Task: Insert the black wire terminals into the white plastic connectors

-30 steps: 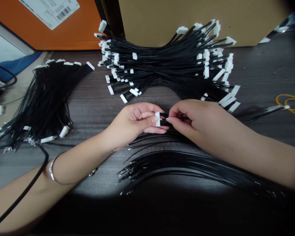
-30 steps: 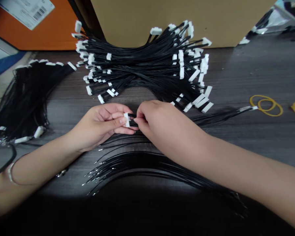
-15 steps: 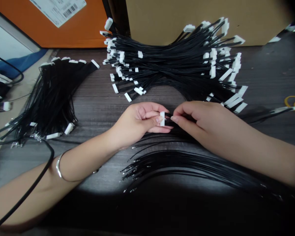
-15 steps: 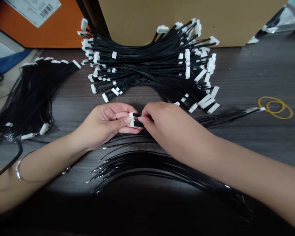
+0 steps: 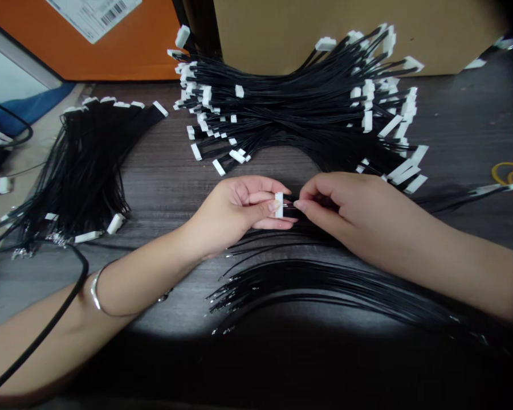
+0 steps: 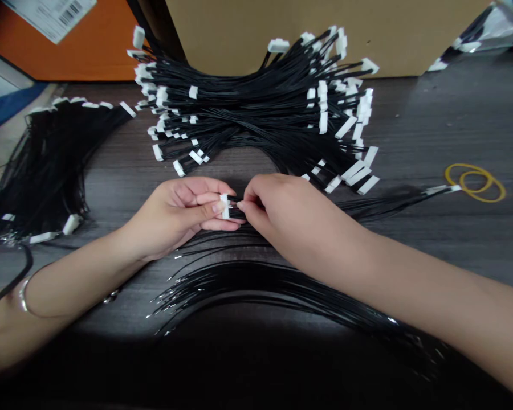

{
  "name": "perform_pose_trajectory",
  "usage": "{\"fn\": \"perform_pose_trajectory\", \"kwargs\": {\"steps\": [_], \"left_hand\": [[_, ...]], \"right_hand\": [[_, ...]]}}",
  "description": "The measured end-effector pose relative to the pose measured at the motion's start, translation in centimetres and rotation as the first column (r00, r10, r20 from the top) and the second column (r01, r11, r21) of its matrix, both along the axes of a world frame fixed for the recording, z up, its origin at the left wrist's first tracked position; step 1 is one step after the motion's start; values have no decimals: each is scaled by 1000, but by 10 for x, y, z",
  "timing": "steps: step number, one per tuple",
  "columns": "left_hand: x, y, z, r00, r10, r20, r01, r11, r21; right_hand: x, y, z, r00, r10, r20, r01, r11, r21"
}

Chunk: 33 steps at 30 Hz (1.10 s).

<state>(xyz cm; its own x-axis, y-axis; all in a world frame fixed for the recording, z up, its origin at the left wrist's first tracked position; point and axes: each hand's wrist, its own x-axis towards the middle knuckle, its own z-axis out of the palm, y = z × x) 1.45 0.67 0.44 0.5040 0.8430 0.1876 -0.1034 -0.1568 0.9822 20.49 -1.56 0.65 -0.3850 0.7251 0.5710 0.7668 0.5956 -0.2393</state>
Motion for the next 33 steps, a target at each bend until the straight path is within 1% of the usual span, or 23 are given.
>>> {"fn": "perform_pose_trajectory", "kwargs": {"steps": [3, 6, 15, 19, 33], "left_hand": [[0, 0, 0, 1000, -4, 14, 4, 1000, -6], [0, 0, 0, 1000, -17, 24, 17, 1000, -8], [0, 0, 0, 1000, 10, -3, -10, 1000, 15], [0, 0, 0, 1000, 5, 1, -5, 1000, 13], [0, 0, -1, 999, -25, 23, 25, 1000, 6]], "right_hand": [[1, 0, -2, 1000, 2, -12, -2, 999, 36], [1, -1, -3, 1000, -4, -13, 4, 1000, 30], [0, -1, -4, 1000, 1, -7, 0, 999, 45], [1, -1, -4, 1000, -8, 8, 8, 999, 44], [5, 4, -7, 997, 49, 63, -51, 998, 42]]}}
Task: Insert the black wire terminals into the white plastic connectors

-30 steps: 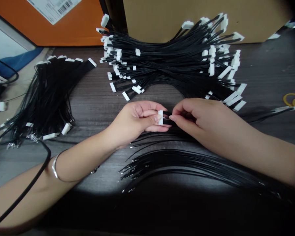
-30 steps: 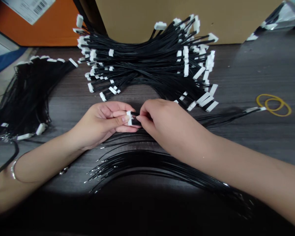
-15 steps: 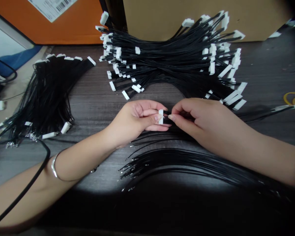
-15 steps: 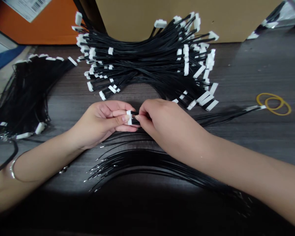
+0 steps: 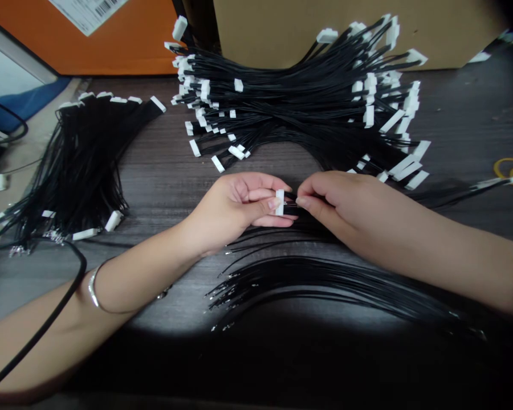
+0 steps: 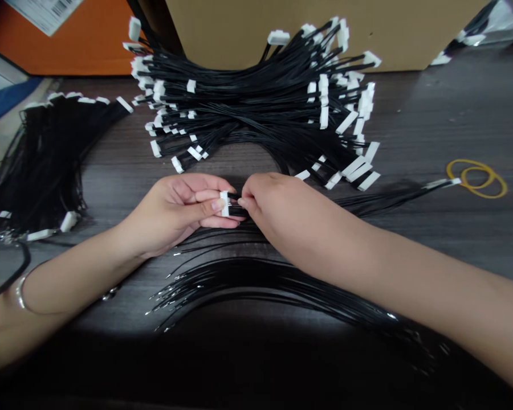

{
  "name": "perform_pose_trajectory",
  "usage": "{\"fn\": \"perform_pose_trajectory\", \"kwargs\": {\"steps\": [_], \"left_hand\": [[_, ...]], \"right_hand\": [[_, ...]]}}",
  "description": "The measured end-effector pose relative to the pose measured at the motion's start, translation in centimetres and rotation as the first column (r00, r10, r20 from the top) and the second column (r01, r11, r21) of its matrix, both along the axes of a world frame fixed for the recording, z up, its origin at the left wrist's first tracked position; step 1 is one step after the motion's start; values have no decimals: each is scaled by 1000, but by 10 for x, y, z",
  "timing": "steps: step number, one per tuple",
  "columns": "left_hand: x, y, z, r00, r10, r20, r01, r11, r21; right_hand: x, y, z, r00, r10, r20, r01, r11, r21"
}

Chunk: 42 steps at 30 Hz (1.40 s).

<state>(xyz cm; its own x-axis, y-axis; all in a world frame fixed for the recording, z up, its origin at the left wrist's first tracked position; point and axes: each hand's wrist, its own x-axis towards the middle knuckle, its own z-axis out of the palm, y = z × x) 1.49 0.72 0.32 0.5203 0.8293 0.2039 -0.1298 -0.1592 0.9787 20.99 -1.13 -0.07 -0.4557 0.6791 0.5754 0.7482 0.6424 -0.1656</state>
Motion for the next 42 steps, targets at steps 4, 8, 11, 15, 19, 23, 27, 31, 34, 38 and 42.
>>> {"fn": "perform_pose_trajectory", "kwargs": {"steps": [4, 8, 11, 15, 19, 23, 27, 31, 34, 38, 42], "left_hand": [[1, -1, 0, 1000, 18, 4, -18, 1000, 4], [2, -1, 0, 999, 35, -19, -34, 999, 24], [2, -1, 0, 998, 39, -41, -37, 999, 37], [1, -1, 0, 999, 17, -28, -16, 999, 29], [0, 0, 0, 1000, -11, -19, 11, 1000, -5], [-1, 6, 0, 993, -42, 109, 50, 996, -74], [-2, 14, 2, 953, -100, 286, 145, 979, -141], [-3, 15, 4, 953, -124, 278, 171, 973, -153], [-2, 17, 2, 954, -102, 280, 148, 978, -149], [-3, 20, 0, 943, -133, 306, 181, 974, -134], [-3, 17, 1, 954, -107, 281, 154, 977, -149]], "right_hand": [[-2, 0, 1, 999, -10, -37, 10, 1000, 6], [-6, -1, -1, 997, -35, -68, 38, 999, 35], [-9, -3, -3, 996, -43, -79, 49, 996, 72], [-11, -2, -4, 996, -35, -87, 43, 995, 93], [-6, -3, -2, 997, 26, -75, -18, 995, 98], [-3, -12, 1, 998, 67, 14, -68, 948, 312], [-13, -25, -6, 973, 213, 88, -229, 927, 297], [-28, -23, -20, 949, 257, 180, -289, 940, 181], [-36, -16, -28, 942, 213, 260, -276, 931, 237], [-39, -18, -28, 956, 207, 208, -249, 948, 200], [-28, -32, -11, 979, 186, 86, -196, 972, 129]]}}
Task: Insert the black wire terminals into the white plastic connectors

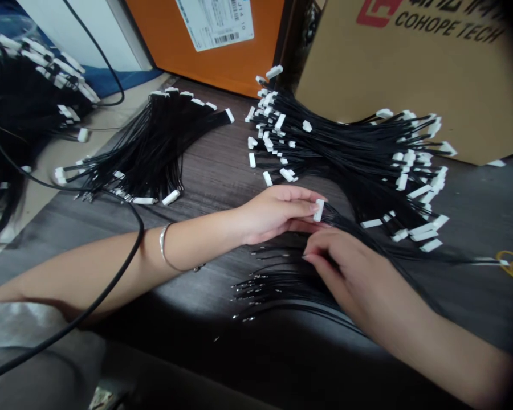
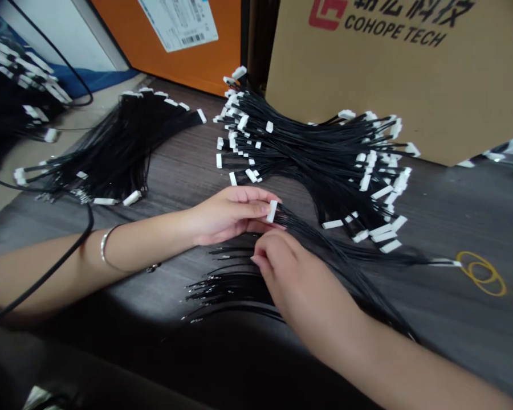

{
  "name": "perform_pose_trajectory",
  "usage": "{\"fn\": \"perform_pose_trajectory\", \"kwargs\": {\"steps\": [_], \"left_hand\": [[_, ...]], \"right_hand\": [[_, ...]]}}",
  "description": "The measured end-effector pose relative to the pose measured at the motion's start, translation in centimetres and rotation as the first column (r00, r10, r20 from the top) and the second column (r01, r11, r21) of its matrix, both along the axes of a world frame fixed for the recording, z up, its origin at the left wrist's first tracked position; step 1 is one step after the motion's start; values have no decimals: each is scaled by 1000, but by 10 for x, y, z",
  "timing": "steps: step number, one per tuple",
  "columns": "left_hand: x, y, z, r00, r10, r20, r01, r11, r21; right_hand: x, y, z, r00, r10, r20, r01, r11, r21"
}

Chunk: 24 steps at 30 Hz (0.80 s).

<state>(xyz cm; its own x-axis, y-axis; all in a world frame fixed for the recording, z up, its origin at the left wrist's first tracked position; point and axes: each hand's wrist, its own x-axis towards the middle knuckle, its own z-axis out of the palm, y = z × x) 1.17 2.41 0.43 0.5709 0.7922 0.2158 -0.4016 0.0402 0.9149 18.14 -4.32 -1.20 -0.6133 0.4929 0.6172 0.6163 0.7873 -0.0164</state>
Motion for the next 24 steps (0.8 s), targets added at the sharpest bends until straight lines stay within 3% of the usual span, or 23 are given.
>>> {"fn": "perform_pose_trajectory", "kwargs": {"steps": [3, 7, 13, 24], "left_hand": [[0, -3, 1, 1000, 10, -3, -10, 1000, 9], [-2, -3, 1, 1000, -9, -7, 10, 1000, 19], [-5, 0, -1, 999, -45, -23, 45, 999, 18], [-6, -1, -1, 996, -67, -61, 69, 997, 30]], "right_hand": [[15, -5, 20, 993, -88, -83, 88, 996, 5], [31, 7, 37, 965, -176, -193, 202, 972, 124], [35, 25, 33, 974, -180, -141, 197, 973, 117], [34, 28, 31, 983, -158, -97, 168, 980, 108]]}}
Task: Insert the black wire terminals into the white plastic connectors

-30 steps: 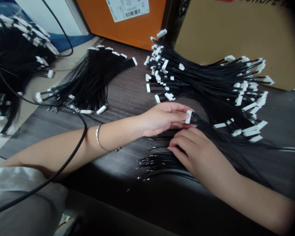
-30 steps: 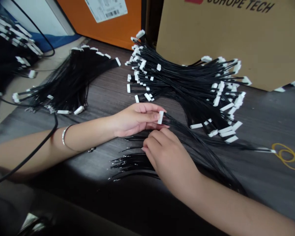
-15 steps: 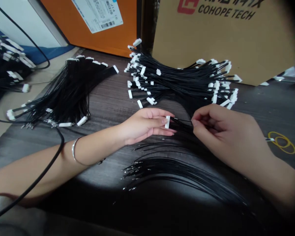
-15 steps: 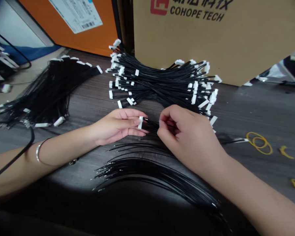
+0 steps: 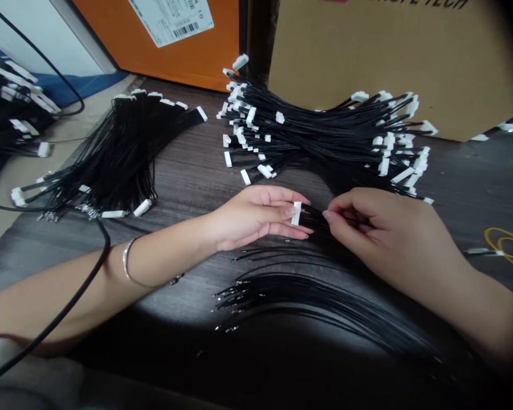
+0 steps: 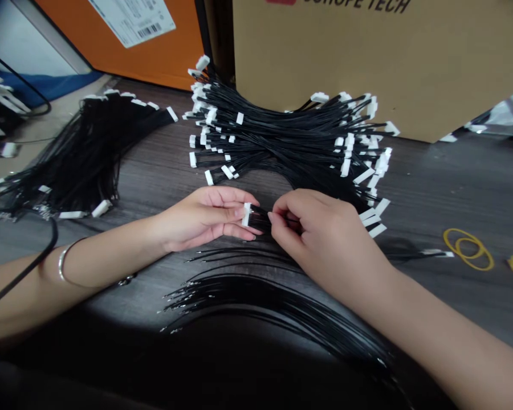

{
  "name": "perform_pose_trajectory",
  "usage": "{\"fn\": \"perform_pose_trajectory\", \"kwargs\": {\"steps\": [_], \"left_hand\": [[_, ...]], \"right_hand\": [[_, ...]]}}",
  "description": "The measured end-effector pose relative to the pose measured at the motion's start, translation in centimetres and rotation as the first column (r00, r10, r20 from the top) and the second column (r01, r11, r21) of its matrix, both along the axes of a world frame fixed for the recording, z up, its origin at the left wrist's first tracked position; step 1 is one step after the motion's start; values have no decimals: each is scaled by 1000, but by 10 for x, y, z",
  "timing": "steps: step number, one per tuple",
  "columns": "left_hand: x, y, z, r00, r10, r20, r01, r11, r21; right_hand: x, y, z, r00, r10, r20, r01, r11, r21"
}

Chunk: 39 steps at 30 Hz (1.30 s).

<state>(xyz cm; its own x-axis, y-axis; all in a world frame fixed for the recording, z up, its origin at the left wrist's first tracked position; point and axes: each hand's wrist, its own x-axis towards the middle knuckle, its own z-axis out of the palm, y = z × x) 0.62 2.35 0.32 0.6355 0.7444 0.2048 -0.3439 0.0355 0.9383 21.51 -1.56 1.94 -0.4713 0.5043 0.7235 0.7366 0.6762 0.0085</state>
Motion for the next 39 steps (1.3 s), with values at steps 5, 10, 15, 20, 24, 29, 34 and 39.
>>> {"fn": "perform_pose_trajectory", "kwargs": {"steps": [5, 10, 15, 20, 24, 29, 34, 39], "left_hand": [[-1, -1, 0, 1000, 11, -11, -11, 1000, 5], [0, -1, 1, 1000, 14, -9, -14, 1000, 5], [0, -1, 0, 1000, -2, 1, 2, 1000, 8], [0, 0, -1, 1000, 2, -3, -2, 1000, 15], [0, -1, 0, 1000, -3, -19, 3, 1000, 30], [2, -4, 1, 999, -29, -44, 30, 999, 37], [3, -5, 2, 1000, 6, -5, -6, 999, 32], [6, -1, 1, 991, 116, 72, -117, 993, 14]], "right_hand": [[0, -5, 4, 999, -10, -34, 9, 1000, -28], [-1, -3, 2, 1000, -9, -16, 8, 1000, -24], [-1, -2, 1, 999, -16, -32, 14, 999, -51], [0, -5, 4, 999, 8, -33, -11, 995, -99], [0, -3, 2, 1000, 20, -18, -22, 994, -110], [-1, 4, -4, 1000, 16, 1, -16, 997, -71], [0, -4, -4, 996, 13, 85, -20, 996, 91], [-15, -12, -19, 967, 177, 182, -198, 975, 105]]}}
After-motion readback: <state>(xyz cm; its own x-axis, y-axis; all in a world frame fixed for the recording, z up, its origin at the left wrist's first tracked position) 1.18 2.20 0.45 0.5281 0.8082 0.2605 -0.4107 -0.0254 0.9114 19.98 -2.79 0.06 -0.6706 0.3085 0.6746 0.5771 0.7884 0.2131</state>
